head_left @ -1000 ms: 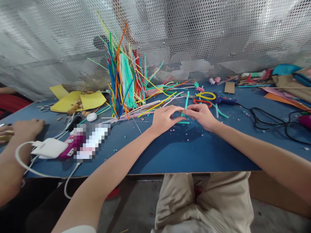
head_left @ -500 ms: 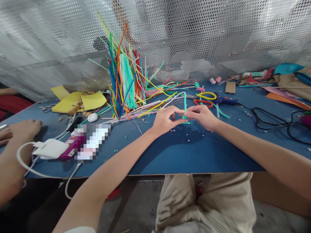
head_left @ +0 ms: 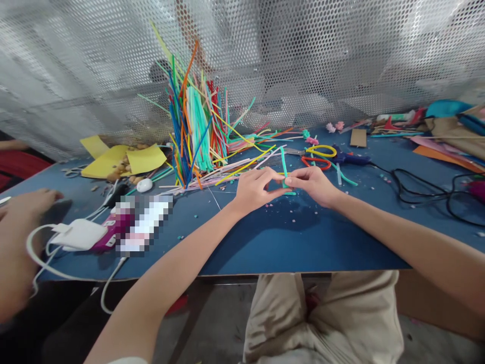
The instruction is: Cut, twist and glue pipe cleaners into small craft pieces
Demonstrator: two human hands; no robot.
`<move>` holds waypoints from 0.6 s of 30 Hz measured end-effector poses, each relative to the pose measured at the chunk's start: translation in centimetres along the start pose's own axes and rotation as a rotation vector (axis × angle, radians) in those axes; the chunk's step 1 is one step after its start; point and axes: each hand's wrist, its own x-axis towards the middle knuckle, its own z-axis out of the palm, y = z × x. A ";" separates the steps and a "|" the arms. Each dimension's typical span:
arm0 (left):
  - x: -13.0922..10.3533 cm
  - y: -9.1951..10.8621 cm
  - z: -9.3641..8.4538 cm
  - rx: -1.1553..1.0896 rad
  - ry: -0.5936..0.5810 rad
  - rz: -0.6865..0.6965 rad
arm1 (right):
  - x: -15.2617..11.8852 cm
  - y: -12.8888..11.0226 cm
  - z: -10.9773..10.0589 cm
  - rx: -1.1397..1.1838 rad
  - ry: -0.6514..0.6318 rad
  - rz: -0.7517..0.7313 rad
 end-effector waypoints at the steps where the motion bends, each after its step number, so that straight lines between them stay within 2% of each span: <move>1: 0.0 0.0 0.0 0.027 0.006 0.017 | 0.0 -0.1 -0.1 -0.025 -0.006 -0.010; 4: 0.2 0.4 -0.3 0.057 -0.013 -0.005 | 0.0 -0.4 -0.1 -0.055 -0.005 -0.054; 6: 0.5 0.7 -0.4 -0.009 -0.047 -0.123 | 0.0 -0.6 -0.1 -0.097 0.031 -0.129; 9: 0.8 1.2 -0.3 -0.242 -0.109 -0.355 | 0.2 -0.9 -0.3 -0.227 0.089 -0.273; 11: 0.9 1.3 -0.1 -0.377 -0.175 -0.438 | 0.3 -0.9 -0.5 -0.304 0.103 -0.325; 15: 0.7 1.5 0.5 -0.579 -0.320 -0.538 | 0.4 -0.6 -0.8 -0.368 0.099 -0.315; 18: 0.6 1.7 0.6 -0.675 -0.341 -0.623 | 0.5 -0.3 -0.8 -0.367 0.085 -0.309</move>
